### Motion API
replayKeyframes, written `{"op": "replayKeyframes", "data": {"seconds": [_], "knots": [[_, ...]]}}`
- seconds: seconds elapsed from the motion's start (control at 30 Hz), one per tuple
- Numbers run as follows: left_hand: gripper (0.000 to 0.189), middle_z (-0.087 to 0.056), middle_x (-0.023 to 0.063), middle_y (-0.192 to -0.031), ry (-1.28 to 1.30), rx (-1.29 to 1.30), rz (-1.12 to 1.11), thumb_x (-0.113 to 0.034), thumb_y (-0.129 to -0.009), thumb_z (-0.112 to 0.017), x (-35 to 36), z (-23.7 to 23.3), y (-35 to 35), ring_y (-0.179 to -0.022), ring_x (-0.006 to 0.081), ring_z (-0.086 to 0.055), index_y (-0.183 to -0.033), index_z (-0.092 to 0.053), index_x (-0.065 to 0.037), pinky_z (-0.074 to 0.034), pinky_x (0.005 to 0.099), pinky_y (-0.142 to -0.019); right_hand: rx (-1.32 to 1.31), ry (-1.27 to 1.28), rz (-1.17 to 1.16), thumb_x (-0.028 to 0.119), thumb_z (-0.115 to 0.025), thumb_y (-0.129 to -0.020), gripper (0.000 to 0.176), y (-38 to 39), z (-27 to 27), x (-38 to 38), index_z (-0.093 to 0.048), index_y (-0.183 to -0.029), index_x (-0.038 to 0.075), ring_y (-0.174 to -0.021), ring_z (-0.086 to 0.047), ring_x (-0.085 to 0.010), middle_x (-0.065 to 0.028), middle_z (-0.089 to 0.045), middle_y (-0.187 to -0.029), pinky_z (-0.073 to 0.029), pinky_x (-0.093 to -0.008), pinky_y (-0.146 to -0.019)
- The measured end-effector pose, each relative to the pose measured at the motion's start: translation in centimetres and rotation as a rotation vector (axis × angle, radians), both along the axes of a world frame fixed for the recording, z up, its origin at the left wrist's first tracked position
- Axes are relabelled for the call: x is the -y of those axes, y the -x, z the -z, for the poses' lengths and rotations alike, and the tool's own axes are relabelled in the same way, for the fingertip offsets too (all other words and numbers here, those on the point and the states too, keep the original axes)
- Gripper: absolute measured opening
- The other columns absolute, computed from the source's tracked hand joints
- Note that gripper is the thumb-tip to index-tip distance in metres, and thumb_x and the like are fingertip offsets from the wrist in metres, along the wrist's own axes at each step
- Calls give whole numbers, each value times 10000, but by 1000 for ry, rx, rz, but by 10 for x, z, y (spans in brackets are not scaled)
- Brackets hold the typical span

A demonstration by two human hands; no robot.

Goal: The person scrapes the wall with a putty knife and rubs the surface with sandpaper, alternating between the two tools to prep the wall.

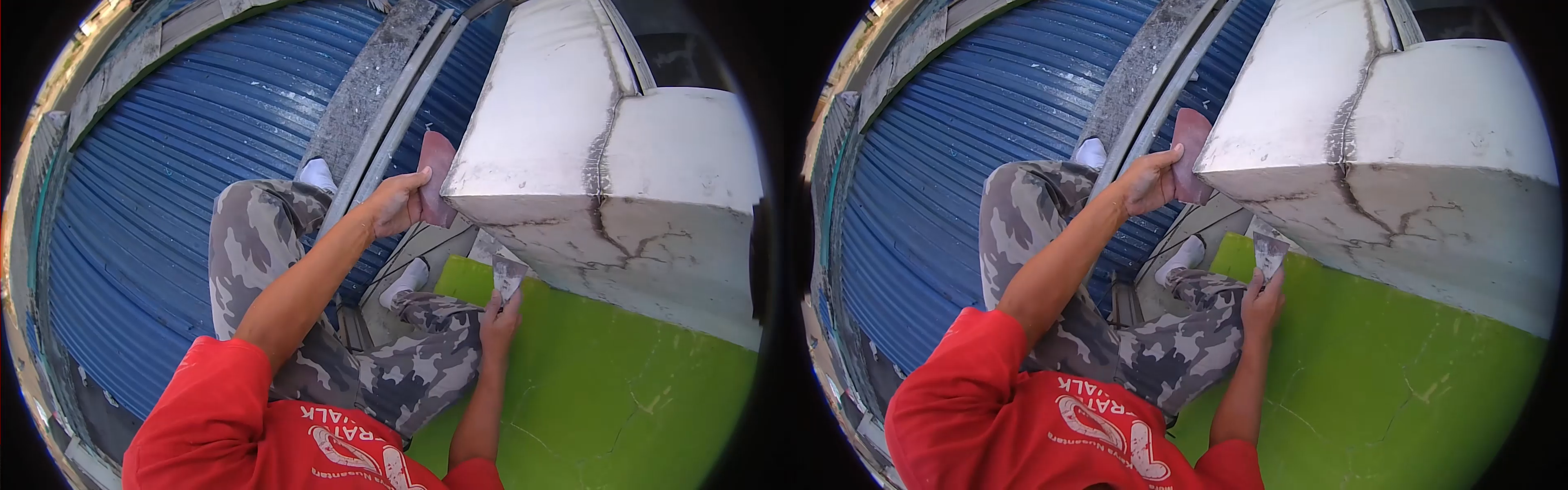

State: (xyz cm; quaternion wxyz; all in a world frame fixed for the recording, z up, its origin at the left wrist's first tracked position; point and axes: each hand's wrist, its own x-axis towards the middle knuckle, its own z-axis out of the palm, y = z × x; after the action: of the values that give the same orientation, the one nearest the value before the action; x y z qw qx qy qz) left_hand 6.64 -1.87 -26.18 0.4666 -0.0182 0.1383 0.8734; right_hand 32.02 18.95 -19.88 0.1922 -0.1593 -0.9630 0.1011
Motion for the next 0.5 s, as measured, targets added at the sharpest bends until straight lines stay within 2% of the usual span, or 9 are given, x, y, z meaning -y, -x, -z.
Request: {"op": "replayKeyframes", "data": {"seconds": [0.07, 0.1, 0.2, 0.37, 0.5], "knots": [[456, -601, 173, -1385, 20, -24, -1, -297, -1128, -406, 2, -2, -1, -1269, 258, -619, -1416, -466, 52, -472, 449, -1137, 213, -41, 16, 202, -559, -1045, 212, 7, -16, -25, -580, -1142, 14, -677, -636, -451, -236, -653, -773, -474, -524, -599], [452, -604, 174, -1378, 23, -52, -1, -296, -1127, -415, 2, -1, -1, -1255, 254, -628, -1407, -471, 55, -483, 443, -1122, 319, -58, 23, 203, -550, -1046, 204, 14, -23, -31, -607, -1041, 7, -697, -630, -472, -250, -637, -757, -474, -534, -618], [428, -630, 166, -1332, 87, -103, -1, -297, -1124, -440, 6, 3, 2, -1202, 239, -653, -1358, -505, 55, -510, 417, -1071, 278, -135, 28, 208, -578, -1029, 228, 42, -28, -39, -562, -896, 23, -704, -628, -477, -238, -633, -733, -470, -549, -607], [392, -679, 132, -1237, 113, -164, 6, -320, -1121, -458, 5, 11, 5, -1133, 211, -679, -1276, -576, 20, -526, 387, -1016, 174, -263, -31, 248, -609, -1020, 254, 93, -30, 35, -569, -864, 52, -686, -647, -446, -208, -657, -740, -461, -539, -567], [402, -671, 123, -1260, 146, -171, 31, -322, -1118, -465, 7, 3, 5, -1137, 205, -672, -1307, -559, 20, -513, 389, -1032, 247, -360, 35, 264, -628, -1012, 236, 72, -37, 4, -565, -892, 71, -676, -676, -397, -166, -681, -777, -498, -506, -548]]}}
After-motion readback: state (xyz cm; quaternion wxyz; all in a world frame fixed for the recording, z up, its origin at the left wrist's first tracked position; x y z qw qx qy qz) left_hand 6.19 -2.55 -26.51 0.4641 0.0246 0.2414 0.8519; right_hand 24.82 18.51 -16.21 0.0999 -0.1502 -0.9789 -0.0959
